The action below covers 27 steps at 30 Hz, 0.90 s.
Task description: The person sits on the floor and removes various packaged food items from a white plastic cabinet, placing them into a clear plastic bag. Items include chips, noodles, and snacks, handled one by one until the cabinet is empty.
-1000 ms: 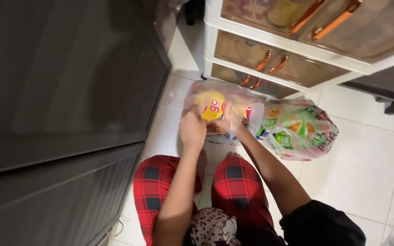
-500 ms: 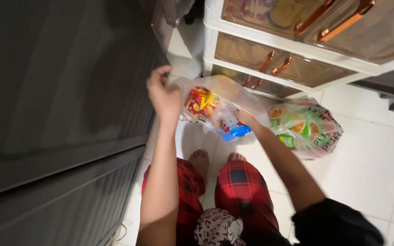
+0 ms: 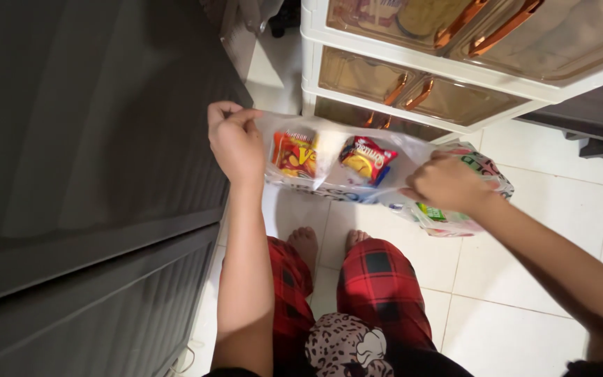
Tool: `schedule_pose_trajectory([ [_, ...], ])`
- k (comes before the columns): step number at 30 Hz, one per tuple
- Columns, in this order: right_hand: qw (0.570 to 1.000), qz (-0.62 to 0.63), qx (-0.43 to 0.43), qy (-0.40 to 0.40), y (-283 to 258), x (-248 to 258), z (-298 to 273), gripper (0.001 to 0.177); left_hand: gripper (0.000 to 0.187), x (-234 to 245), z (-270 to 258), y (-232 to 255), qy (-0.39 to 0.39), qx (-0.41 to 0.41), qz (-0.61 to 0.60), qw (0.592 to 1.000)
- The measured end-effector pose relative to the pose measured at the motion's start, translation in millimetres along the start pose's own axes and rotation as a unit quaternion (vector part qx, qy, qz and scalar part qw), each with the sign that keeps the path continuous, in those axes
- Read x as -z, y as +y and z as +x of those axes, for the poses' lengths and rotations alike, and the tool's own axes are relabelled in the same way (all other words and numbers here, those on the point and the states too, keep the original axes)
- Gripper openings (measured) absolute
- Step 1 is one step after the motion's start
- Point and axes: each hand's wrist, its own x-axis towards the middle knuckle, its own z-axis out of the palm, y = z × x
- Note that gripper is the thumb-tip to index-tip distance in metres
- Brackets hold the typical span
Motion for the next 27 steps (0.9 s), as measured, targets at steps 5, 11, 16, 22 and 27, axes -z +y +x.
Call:
schedule_pose_trajectory([
  [5,0.978,-0.01,-0.022,0.209,16,24,-42,0.031,0.02,-12,-5,19,0.017,-0.007,0.014,1.0],
  [11,0.956,0.031,-0.098,0.275,9,-37,-35,0.019,0.023,-34,-16,21,-0.029,-0.008,0.066,0.997],
  [16,0.946,0.108,-0.101,0.288,-7,-63,-48,0.013,0.02,-37,-42,23,-0.071,0.083,0.121,0.987],
  [22,0.909,0.188,-0.065,0.366,-22,-35,-70,0.023,0.023,-14,-56,61,-0.066,0.133,0.133,0.98],
  [27,0.841,0.199,-0.102,0.493,3,34,-104,0.028,0.025,10,-63,93,-0.063,0.136,0.144,0.978],
])
